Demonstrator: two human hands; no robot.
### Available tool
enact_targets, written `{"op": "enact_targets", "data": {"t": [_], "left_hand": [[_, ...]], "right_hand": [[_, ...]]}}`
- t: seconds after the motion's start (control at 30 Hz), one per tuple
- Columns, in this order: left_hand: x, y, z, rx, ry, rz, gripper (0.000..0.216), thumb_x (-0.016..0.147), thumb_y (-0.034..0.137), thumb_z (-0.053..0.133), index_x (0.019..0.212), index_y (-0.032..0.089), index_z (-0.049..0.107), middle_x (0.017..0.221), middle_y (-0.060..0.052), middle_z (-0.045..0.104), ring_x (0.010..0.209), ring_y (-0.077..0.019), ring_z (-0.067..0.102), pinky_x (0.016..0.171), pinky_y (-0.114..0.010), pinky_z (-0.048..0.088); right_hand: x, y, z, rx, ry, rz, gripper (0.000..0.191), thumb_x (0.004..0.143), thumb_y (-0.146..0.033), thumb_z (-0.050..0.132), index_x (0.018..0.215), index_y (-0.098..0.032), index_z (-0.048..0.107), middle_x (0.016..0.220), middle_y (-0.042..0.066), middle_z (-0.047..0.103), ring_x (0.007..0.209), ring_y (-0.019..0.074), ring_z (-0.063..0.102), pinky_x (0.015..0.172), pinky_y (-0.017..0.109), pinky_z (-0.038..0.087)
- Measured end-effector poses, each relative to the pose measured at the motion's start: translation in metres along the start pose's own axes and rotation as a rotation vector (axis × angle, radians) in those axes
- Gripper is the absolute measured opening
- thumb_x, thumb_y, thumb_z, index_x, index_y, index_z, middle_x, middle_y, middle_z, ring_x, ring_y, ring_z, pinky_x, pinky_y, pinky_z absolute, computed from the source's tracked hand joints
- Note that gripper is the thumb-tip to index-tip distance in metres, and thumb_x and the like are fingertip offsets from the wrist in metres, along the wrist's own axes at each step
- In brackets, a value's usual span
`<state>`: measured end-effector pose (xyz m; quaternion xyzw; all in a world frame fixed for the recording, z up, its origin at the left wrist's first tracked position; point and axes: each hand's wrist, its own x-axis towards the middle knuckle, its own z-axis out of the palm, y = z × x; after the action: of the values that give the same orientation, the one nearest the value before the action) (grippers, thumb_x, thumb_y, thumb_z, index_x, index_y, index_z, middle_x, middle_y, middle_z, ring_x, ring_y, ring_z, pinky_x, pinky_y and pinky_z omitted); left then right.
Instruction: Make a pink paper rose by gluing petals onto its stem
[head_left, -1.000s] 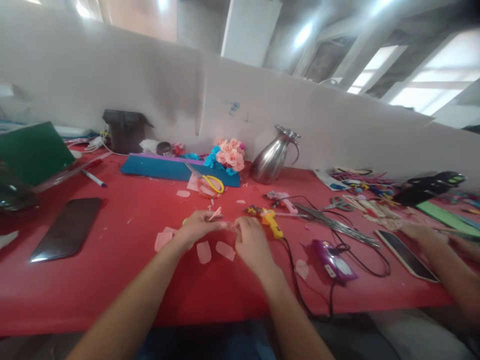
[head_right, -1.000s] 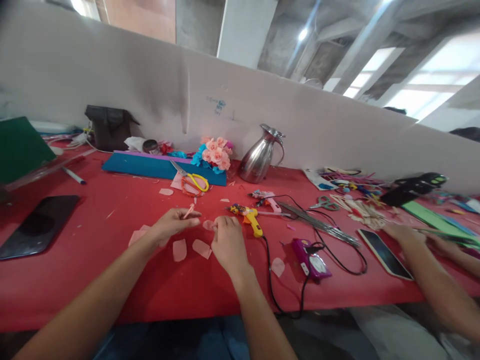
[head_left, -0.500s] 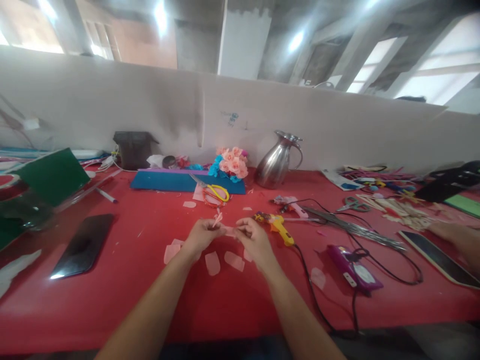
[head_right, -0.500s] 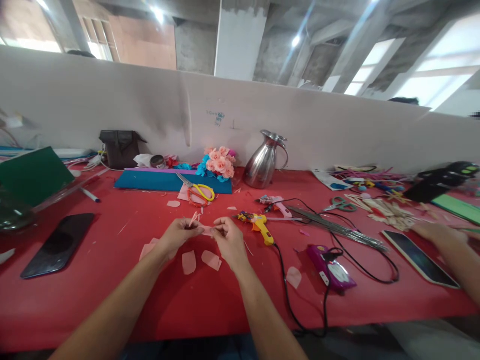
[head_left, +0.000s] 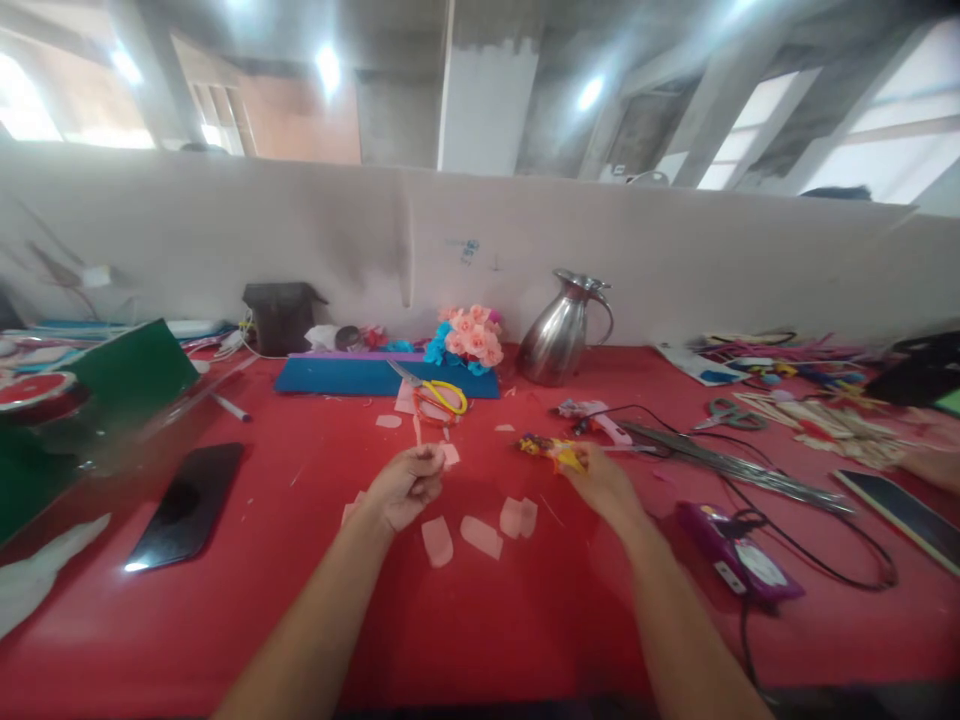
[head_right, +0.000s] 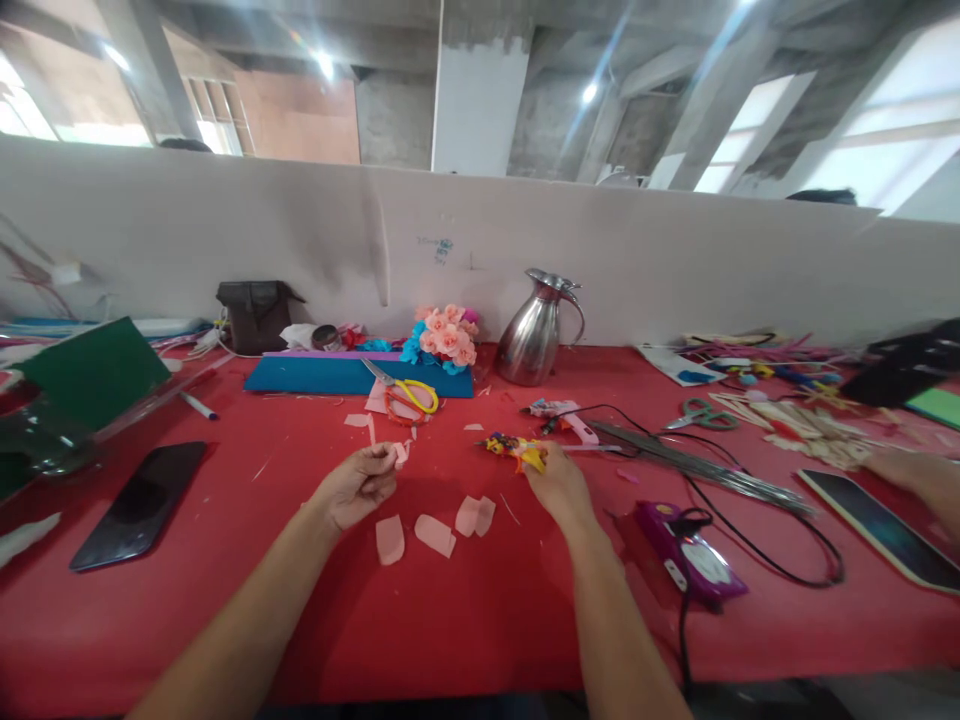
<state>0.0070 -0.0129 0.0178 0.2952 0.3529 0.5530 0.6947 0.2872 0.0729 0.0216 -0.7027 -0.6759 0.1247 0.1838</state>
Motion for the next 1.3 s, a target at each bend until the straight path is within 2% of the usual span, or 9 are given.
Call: {"op": "enact_targets", "data": {"t": [0.1,0.33,0.47,0.53,0.57,0.73,0.8,0.93,1.3], "left_hand": [[-0.002,0.006,-0.002,-0.179,-0.096,0.007,0.01,0.07,0.017,0.06,0.067,0.013,0.052,0.059,0.005,0.041,0.036,0.0008,0.015,0.039,-0.016,0.019],[-0.004,0.011,-0.001,-0.307,-0.067,-0.01,0.009,0.071,0.009,0.056,0.068,0.013,0.049,0.066,0.003,0.046,0.036,0.0013,0.013,0.037,-0.014,0.02],[-0.004,0.012,-0.001,-0.336,-0.089,-0.019,0.008,0.07,0.008,0.055,0.069,0.013,0.05,0.065,0.004,0.046,0.036,0.0014,0.011,0.038,-0.014,0.019],[-0.005,0.012,0.001,-0.302,-0.098,-0.011,0.008,0.069,0.009,0.057,0.068,0.013,0.05,0.063,0.005,0.045,0.036,0.0014,0.011,0.038,-0.015,0.019],[-0.005,0.011,0.002,-0.269,-0.098,-0.006,0.009,0.069,0.009,0.058,0.067,0.013,0.05,0.061,0.005,0.044,0.036,0.0013,0.012,0.039,-0.015,0.018],[-0.004,0.004,0.005,-0.101,-0.011,0.042,0.019,0.063,0.017,0.069,0.065,0.014,0.051,0.05,0.008,0.033,0.037,-0.0003,0.018,0.04,-0.018,0.014],[-0.002,0.001,0.006,-0.029,0.059,0.061,0.022,0.06,0.022,0.073,0.066,0.014,0.052,0.051,0.008,0.035,0.039,-0.0008,0.021,0.041,-0.019,0.014],[-0.002,-0.001,0.009,0.148,0.13,0.097,0.025,0.058,0.03,0.074,0.067,0.013,0.058,0.049,0.007,0.037,0.042,-0.0023,0.025,0.043,-0.02,0.016],[-0.01,0.002,0.016,0.383,0.126,0.133,0.023,0.062,0.034,0.07,0.07,0.013,0.065,0.053,0.003,0.047,0.046,-0.0044,0.031,0.048,-0.021,0.023]], "right_hand": [[0.003,0.003,0.004,0.018,-0.001,0.075,0.022,0.071,-0.031,0.056,0.088,-0.018,0.056,0.079,0.009,0.067,0.063,0.0201,0.062,0.051,0.026,0.04],[0.008,0.015,0.0,0.156,-0.1,0.036,0.015,0.064,-0.023,0.058,0.079,-0.02,0.061,0.062,0.003,0.065,0.052,0.0171,0.058,0.048,0.025,0.038],[0.0,0.005,-0.001,0.107,0.086,-0.03,0.016,0.061,-0.018,0.058,0.078,-0.019,0.059,0.076,0.007,0.067,0.069,0.0215,0.061,0.06,0.03,0.043],[-0.013,-0.012,-0.003,0.173,0.16,-0.089,0.016,0.065,-0.019,0.055,0.081,-0.019,0.058,0.085,0.009,0.066,0.077,0.0221,0.061,0.068,0.032,0.044],[-0.022,-0.023,-0.004,0.261,0.135,-0.116,0.015,0.068,-0.022,0.053,0.082,-0.019,0.058,0.085,0.008,0.066,0.076,0.0209,0.061,0.069,0.031,0.045],[-0.069,-0.082,-0.009,0.675,-0.17,-0.358,0.019,0.077,-0.037,0.052,0.08,-0.02,0.061,0.079,0.003,0.064,0.076,0.0177,0.059,0.071,0.028,0.045],[-0.08,-0.096,-0.011,0.741,-0.197,-0.366,0.02,0.078,-0.038,0.052,0.079,-0.02,0.061,0.077,0.002,0.063,0.074,0.0165,0.057,0.069,0.027,0.044],[-0.085,-0.106,-0.015,0.769,-0.229,-0.347,0.021,0.079,-0.037,0.052,0.078,-0.019,0.061,0.076,0.002,0.063,0.074,0.0157,0.057,0.068,0.026,0.044],[-0.088,-0.111,-0.016,0.664,-0.219,-0.358,0.015,0.075,-0.027,0.053,0.076,-0.019,0.066,0.077,0.002,0.068,0.075,0.0162,0.062,0.071,0.026,0.045]]}}
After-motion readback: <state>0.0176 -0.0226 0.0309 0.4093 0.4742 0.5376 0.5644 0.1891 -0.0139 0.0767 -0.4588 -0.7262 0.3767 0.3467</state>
